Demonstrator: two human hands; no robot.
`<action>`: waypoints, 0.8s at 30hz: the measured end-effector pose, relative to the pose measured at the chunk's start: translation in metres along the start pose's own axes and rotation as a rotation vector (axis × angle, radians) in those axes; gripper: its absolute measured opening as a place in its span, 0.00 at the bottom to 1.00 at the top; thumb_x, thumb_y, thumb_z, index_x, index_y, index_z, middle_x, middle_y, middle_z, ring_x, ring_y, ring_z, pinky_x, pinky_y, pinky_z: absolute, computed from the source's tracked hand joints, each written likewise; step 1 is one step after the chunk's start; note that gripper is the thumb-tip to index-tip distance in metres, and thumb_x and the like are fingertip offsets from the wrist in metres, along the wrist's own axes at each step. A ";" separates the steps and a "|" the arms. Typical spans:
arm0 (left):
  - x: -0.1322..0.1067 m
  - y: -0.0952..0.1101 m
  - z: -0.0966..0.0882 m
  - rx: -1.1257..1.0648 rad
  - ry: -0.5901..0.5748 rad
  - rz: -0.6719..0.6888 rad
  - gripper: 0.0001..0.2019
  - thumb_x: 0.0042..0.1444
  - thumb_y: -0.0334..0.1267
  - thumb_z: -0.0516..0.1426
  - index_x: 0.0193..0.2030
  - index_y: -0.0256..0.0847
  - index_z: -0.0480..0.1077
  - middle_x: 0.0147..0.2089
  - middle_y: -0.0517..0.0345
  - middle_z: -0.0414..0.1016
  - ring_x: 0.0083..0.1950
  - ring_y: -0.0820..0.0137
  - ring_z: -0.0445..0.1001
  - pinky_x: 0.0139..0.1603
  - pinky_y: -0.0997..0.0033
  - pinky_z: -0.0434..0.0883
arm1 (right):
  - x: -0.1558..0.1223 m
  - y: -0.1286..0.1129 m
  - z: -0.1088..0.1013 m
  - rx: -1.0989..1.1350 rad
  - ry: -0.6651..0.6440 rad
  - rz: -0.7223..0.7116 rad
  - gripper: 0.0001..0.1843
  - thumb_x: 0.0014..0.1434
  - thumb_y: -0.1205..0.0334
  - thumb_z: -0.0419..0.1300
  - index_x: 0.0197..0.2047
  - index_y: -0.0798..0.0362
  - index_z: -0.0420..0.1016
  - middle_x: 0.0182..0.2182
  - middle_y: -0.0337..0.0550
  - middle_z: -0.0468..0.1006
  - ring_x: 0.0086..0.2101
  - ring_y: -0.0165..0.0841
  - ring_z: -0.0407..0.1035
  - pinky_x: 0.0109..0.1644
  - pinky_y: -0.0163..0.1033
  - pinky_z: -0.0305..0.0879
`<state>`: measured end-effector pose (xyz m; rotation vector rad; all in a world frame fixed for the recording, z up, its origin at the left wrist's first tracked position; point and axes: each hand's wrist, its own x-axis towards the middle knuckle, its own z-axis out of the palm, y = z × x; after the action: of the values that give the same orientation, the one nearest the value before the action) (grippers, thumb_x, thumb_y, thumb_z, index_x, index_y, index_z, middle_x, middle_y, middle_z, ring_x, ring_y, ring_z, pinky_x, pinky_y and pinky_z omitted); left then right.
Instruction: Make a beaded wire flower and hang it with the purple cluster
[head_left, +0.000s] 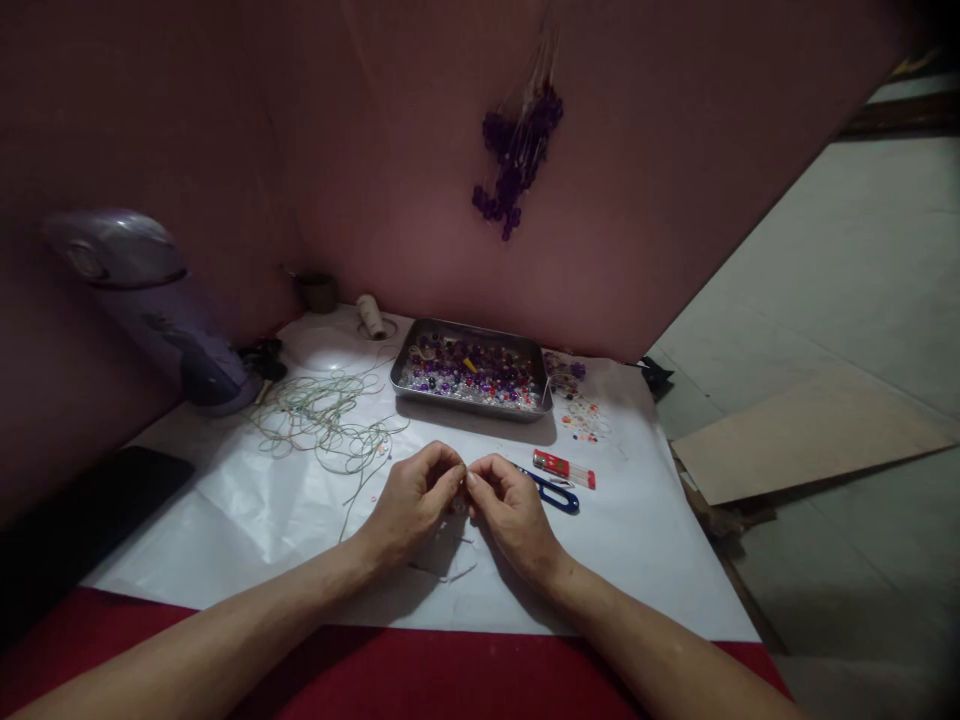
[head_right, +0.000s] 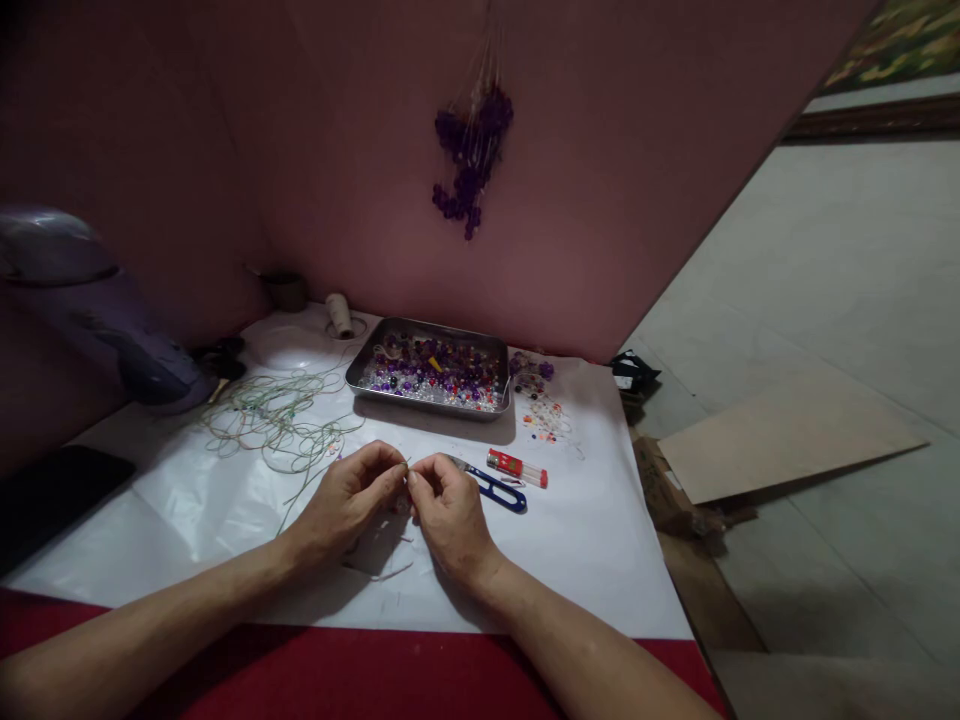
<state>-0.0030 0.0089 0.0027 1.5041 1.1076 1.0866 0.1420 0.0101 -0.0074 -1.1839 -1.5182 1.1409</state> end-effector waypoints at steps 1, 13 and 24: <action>0.000 0.001 0.000 -0.005 0.007 -0.006 0.07 0.60 0.37 0.53 0.31 0.39 0.65 0.25 0.62 0.68 0.27 0.73 0.67 0.30 0.72 0.64 | 0.000 0.000 0.000 0.003 -0.001 -0.001 0.08 0.59 0.60 0.56 0.29 0.54 0.69 0.21 0.36 0.69 0.23 0.29 0.63 0.28 0.35 0.60; 0.002 -0.002 0.000 -0.090 0.051 -0.051 0.07 0.59 0.38 0.53 0.31 0.38 0.66 0.25 0.64 0.65 0.25 0.75 0.65 0.25 0.75 0.63 | -0.001 -0.001 0.001 0.024 -0.010 -0.015 0.03 0.55 0.65 0.57 0.32 0.54 0.70 0.26 0.38 0.72 0.27 0.31 0.66 0.32 0.36 0.63; 0.002 -0.004 0.000 -0.086 0.046 -0.029 0.07 0.59 0.38 0.54 0.32 0.39 0.67 0.25 0.64 0.66 0.25 0.75 0.66 0.26 0.75 0.64 | 0.000 -0.001 0.002 -0.016 0.021 -0.027 0.06 0.56 0.63 0.57 0.28 0.53 0.69 0.22 0.36 0.69 0.25 0.29 0.63 0.30 0.35 0.60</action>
<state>-0.0034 0.0111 -0.0007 1.3979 1.0966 1.1395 0.1400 0.0100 -0.0063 -1.1790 -1.5258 1.0967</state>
